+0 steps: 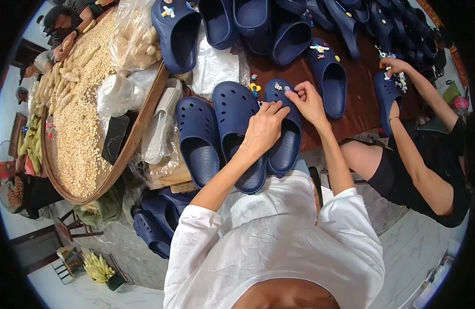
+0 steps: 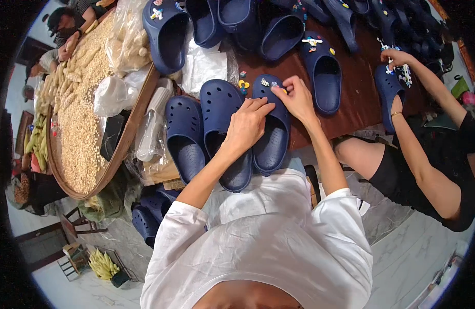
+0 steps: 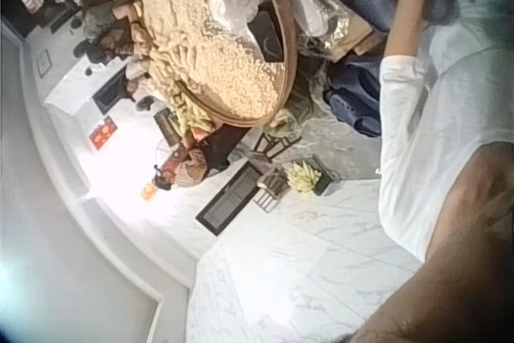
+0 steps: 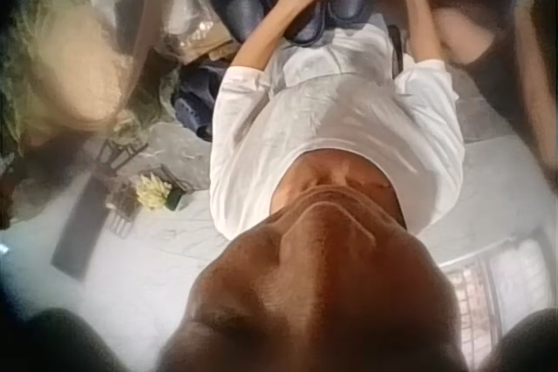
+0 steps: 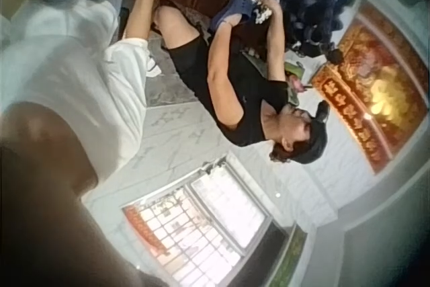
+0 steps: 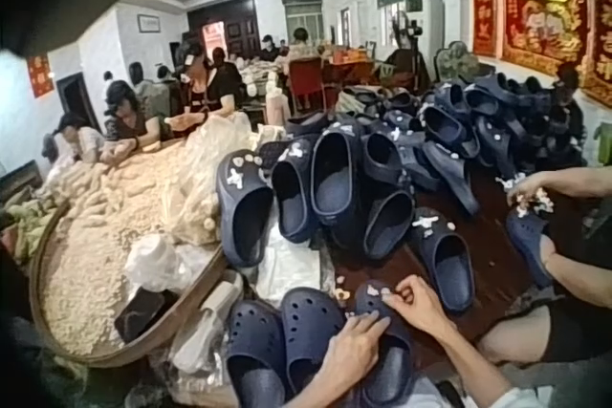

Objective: Attaching small decorative charms to blue rubber clogs.

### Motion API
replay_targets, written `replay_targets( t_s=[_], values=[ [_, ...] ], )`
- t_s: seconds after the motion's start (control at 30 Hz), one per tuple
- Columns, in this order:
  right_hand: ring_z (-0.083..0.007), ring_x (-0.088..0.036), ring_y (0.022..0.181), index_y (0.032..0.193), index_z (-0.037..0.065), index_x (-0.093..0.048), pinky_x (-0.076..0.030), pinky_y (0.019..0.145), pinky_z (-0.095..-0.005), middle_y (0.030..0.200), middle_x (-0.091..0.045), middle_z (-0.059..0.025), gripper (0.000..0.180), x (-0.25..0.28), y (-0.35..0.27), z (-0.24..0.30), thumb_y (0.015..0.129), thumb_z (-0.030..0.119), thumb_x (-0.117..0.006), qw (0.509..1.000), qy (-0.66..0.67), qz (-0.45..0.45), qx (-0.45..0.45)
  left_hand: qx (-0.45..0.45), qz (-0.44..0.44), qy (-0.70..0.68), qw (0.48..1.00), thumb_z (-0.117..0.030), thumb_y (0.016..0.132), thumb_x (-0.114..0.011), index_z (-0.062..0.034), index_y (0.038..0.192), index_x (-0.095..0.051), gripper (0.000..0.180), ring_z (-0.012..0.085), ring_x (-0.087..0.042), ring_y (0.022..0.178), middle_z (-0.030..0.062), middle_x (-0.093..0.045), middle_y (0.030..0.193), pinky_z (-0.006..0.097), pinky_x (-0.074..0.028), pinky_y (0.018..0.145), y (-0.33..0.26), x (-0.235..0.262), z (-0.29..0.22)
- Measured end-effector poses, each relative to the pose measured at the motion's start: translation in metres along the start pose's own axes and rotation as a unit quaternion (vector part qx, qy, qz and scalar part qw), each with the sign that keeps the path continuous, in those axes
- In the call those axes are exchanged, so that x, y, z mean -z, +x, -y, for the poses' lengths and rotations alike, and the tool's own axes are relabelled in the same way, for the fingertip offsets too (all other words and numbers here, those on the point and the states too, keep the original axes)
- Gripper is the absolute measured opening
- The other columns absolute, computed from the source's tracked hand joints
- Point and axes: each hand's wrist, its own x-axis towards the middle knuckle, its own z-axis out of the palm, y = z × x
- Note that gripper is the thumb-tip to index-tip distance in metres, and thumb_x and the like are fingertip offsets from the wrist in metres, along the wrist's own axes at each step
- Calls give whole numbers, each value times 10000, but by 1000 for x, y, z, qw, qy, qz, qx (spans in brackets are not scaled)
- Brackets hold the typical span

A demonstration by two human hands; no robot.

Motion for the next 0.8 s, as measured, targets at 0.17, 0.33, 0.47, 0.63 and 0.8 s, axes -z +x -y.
replay_targets(
  t_s=[0.17, 0.33, 0.47, 0.63, 0.8],
  values=[
    [-140, -590, 726, 985, 28, -623, -519, 694, -299, 877, -640, -62, 368, 2, -12, -14, 849, 320, -800, 998, 65, 15, -18, -3, 0, 11, 1000, 54, 788, -642, -47, 1135, -702, 367, 328, -635, 1104, 159, -675, 1218, 420, -552, 923, 1, -2, -1],
    [-151, -622, 751, 978, 18, -622, -527, 706, -307, 864, -665, -70, 396, 2, 1, -23, 833, 332, -815, 994, 85, 55, -45, -9, -4, 17, 1000, 49, 799, -634, -43, 1126, -702, 346, 328, -637, 1102, 159, -675, 1217, 420, -558, 909, 1, -4, 0],
    [-191, -654, 758, 954, 22, -621, -536, 714, -337, 842, -679, -97, 403, -6, 1, -24, 835, 360, -806, 998, 41, 35, -35, -13, 12, 31, 999, 53, 776, -635, -41, 1128, -702, 370, 326, -638, 1109, 162, -676, 1219, 421, -561, 906, 3, -3, -2],
    [-214, -675, 765, 920, 41, -617, -537, 710, -359, 820, -683, -95, 388, -2, 2, 5, 832, 375, -795, 998, -26, 37, -52, -14, 18, 32, 999, 58, 752, -636, -39, 1130, -702, 396, 328, -638, 1110, 163, -677, 1220, 421, -566, 900, 3, -2, -1],
    [-219, -616, 662, 923, 68, -609, -498, 629, -361, 727, -619, -56, 304, -3, -2, 12, 815, 276, -803, 999, -28, 11, -36, -13, 17, 37, 999, 63, 750, -631, -37, 1130, -700, 399, 333, -640, 1107, 163, -678, 1216, 424, -571, 890, 3, -3, -2]
  ],
)
